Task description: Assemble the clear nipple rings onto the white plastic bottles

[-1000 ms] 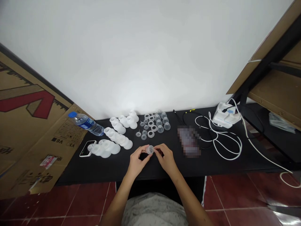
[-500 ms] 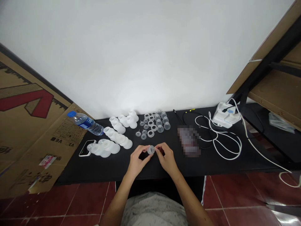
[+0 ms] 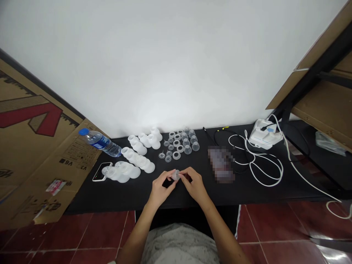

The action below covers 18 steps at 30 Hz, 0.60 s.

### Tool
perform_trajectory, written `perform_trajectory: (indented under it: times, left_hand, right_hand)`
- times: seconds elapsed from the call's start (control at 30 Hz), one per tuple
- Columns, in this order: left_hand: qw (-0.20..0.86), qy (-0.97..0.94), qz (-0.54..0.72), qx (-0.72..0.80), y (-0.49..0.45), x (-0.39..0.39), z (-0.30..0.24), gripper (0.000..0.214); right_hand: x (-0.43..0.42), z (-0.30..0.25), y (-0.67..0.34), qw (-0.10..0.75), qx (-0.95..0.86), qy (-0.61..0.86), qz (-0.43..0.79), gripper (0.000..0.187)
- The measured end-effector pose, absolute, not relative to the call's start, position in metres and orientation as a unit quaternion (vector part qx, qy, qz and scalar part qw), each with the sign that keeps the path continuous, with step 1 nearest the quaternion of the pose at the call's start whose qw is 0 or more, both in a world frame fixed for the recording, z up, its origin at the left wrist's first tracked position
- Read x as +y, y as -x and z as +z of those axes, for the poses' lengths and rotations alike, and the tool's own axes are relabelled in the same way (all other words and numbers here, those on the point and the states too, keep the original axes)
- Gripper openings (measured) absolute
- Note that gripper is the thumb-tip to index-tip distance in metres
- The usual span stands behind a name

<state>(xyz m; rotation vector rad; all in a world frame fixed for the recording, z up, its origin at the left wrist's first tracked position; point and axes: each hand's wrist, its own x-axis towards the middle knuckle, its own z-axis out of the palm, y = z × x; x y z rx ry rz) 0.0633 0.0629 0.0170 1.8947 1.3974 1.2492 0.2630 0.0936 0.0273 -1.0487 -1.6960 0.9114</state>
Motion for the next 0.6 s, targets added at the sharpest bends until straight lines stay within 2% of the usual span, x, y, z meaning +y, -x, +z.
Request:
perform_trajectory:
  times: [0.17,0.33,0.6]
  left_hand:
    - [0.238,-0.710,0.435,0.500,-0.0629,0.0635,0.0192,0.050]
    - [0.223,-0.703,0.440,0.512,-0.0625,0.0646,0.0194,0.039]
    - [0.263,-0.699,0.462,0.479,-0.0650,0.0653,0.0199,0.037]
  right_hand:
    - [0.0932,0.0274,-0.2633,0.452,-0.681,0.421,0.394,0.020]
    - [0.0927,0.0267,-0.2624,0.454,-0.675,0.420,0.402,0.021]
    - [0.0920,0.0278,-0.2616,0.459,-0.681,0.417,0.389,0.020]
